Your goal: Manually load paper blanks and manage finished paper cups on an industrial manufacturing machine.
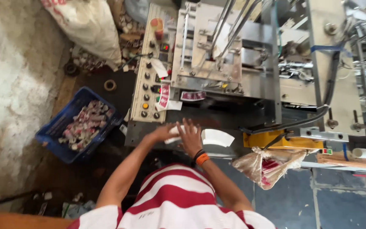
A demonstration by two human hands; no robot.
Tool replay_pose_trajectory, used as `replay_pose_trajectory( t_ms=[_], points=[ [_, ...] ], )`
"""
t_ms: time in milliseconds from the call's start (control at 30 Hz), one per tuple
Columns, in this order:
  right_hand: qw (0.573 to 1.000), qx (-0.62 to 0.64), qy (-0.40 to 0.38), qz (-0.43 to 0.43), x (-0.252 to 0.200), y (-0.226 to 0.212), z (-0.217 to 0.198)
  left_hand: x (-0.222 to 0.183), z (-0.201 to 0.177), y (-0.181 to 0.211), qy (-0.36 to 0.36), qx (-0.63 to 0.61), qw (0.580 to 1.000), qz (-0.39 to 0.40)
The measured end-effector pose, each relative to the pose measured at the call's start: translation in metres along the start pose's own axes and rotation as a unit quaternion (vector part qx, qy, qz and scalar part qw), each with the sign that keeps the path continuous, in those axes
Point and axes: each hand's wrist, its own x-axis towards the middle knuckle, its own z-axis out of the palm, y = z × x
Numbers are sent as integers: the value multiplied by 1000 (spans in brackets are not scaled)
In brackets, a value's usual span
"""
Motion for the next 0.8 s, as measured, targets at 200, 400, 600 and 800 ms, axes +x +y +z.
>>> replay_pose_trajectory(
  t_ms=[200, 400, 600, 800],
  points=[
    [989, -35, 144, 2, 0, 18, 83, -14, -10, 42, -2, 59, 996, -67],
    [992, -5, 127, -5, -8, 19, 69, -24, -24, 73, -39, -117, 983, -138],
    [991, -6, 134, -6, -20, 21, 88, -26, -14, 67, -8, -71, 989, -128],
    [992, 22, 127, 4, -13, 19, 74, -25, -13, 62, -7, -147, 979, -139]
  ],
)
